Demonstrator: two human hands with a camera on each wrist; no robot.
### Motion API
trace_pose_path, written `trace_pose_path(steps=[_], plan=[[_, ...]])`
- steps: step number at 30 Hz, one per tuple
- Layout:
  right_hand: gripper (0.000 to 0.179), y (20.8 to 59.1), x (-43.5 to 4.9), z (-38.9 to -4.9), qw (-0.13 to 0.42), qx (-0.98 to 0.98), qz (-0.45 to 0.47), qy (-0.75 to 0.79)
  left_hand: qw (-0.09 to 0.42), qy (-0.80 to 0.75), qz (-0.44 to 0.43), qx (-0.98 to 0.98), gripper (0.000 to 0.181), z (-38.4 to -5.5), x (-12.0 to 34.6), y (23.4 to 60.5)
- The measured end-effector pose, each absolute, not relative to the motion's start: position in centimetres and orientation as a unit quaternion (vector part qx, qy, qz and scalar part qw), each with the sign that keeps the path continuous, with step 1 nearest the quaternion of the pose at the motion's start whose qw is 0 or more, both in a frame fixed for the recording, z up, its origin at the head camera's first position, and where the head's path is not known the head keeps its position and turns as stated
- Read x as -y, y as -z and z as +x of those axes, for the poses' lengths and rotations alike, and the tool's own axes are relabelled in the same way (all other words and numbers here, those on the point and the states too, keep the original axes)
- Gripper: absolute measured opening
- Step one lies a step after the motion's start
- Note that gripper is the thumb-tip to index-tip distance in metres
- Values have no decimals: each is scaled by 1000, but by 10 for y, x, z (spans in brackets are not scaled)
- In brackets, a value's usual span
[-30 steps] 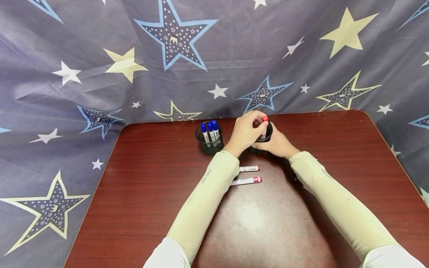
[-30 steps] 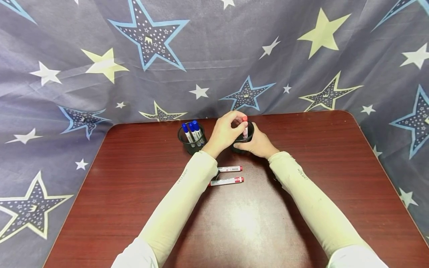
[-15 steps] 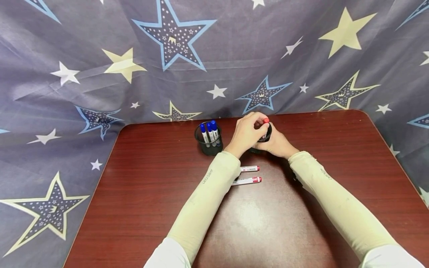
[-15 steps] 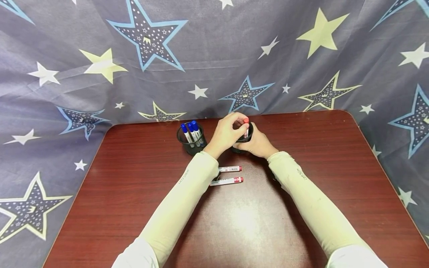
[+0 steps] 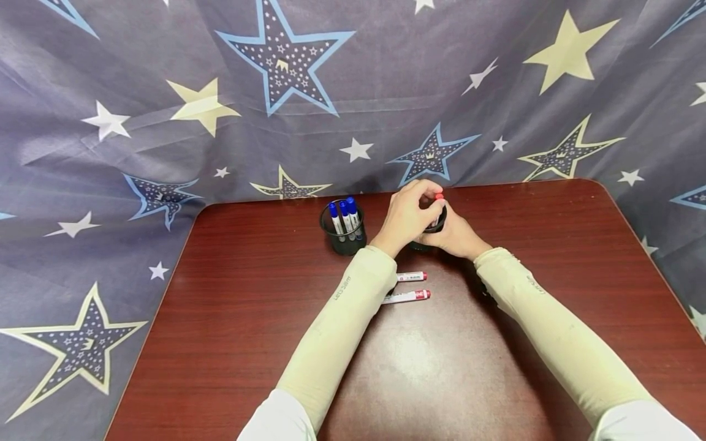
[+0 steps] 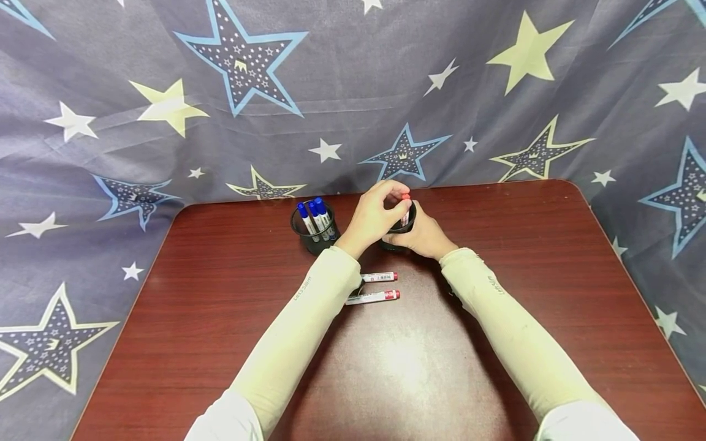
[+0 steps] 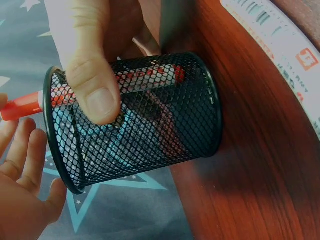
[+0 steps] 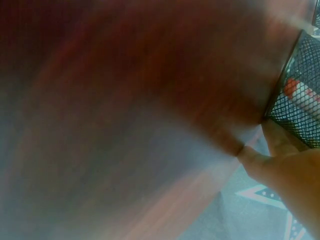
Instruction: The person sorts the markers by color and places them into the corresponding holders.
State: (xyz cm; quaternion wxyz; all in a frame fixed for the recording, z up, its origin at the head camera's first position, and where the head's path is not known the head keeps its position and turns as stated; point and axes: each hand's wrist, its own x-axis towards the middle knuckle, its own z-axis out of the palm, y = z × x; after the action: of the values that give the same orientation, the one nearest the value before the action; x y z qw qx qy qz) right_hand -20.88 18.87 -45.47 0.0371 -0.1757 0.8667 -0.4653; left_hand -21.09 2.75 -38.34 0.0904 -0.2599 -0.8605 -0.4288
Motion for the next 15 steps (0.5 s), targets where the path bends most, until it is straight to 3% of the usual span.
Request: trace_pose_path(steps=[15], plan=[[84, 454, -187, -210, 26, -854, -206, 477, 89, 412, -273, 865, 25, -211, -26, 380]])
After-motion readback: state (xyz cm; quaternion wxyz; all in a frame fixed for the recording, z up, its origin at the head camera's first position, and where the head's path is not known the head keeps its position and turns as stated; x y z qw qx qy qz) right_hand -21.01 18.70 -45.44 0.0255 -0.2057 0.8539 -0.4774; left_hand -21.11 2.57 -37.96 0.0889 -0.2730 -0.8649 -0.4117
